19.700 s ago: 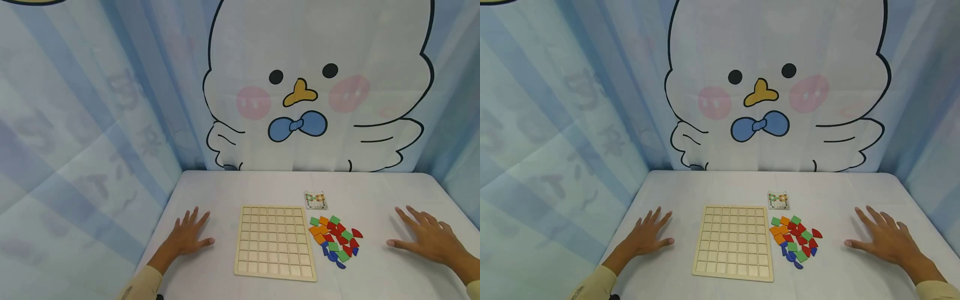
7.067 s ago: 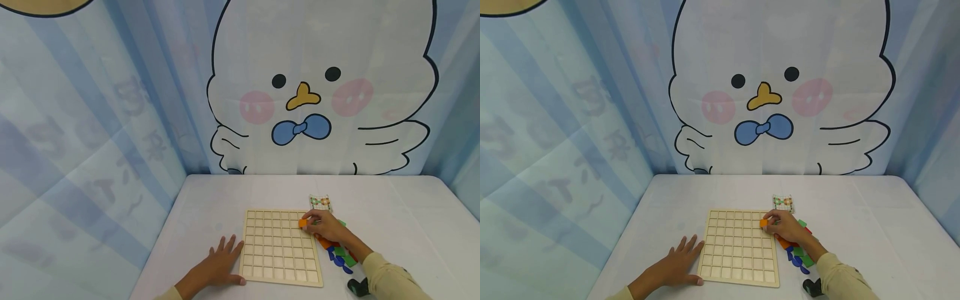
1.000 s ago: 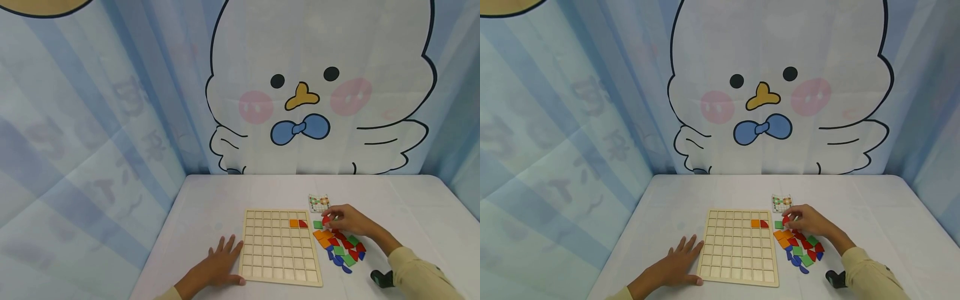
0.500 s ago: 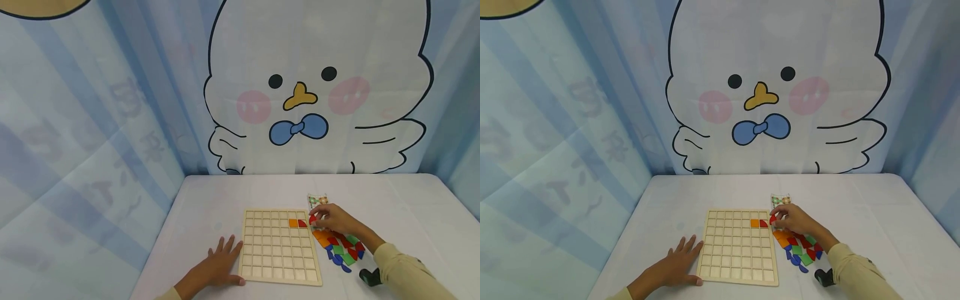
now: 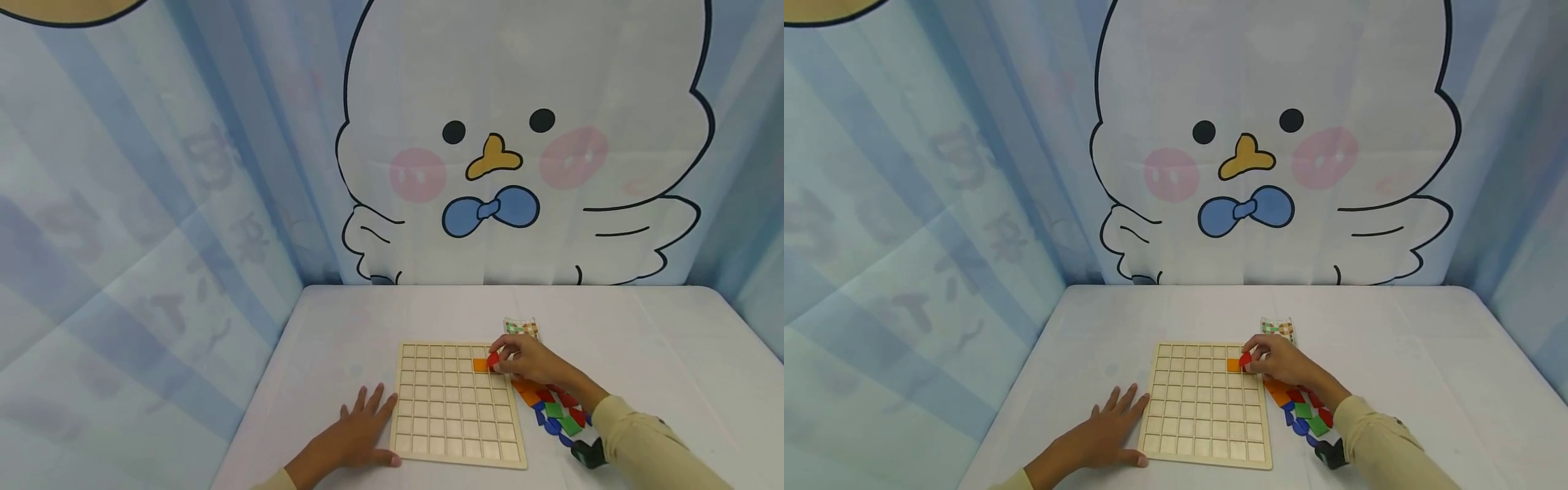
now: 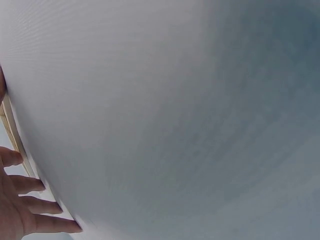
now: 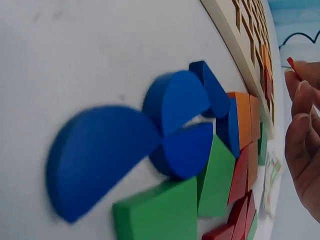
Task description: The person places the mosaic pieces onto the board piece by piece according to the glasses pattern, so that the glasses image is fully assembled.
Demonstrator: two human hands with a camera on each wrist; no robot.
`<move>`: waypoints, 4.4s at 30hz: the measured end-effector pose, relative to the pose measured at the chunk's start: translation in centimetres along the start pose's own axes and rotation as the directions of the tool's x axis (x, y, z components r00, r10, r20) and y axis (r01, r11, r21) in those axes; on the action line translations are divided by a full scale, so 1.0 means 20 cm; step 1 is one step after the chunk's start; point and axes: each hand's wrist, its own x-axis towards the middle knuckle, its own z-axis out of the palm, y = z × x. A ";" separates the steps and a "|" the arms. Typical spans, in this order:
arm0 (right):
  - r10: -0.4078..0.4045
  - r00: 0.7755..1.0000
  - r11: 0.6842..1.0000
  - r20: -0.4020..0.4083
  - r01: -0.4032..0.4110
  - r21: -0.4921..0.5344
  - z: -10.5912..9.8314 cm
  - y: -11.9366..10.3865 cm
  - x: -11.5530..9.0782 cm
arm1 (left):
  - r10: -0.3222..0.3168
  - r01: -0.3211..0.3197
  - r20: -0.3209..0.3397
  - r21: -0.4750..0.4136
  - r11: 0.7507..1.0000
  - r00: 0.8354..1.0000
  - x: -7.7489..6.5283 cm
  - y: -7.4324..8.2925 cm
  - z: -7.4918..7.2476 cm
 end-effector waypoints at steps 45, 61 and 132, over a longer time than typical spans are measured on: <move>-0.091 0.994 0.968 -0.063 0.074 -0.238 0.17 -0.06 0.14 | 0.009 -0.009 -0.006 0.002 1.000 1.000 -0.01 0.01 -0.01; -0.093 0.994 0.942 -0.065 0.067 -0.329 0.20 -0.05 0.17 | -0.004 0.003 -0.013 -0.007 1.000 1.000 -0.01 0.01 -0.01; 0.057 0.998 0.944 0.001 -0.054 -0.325 -0.20 0.16 -0.24 | 0.007 -0.007 -0.014 -0.026 1.000 1.000 -0.01 0.00 0.00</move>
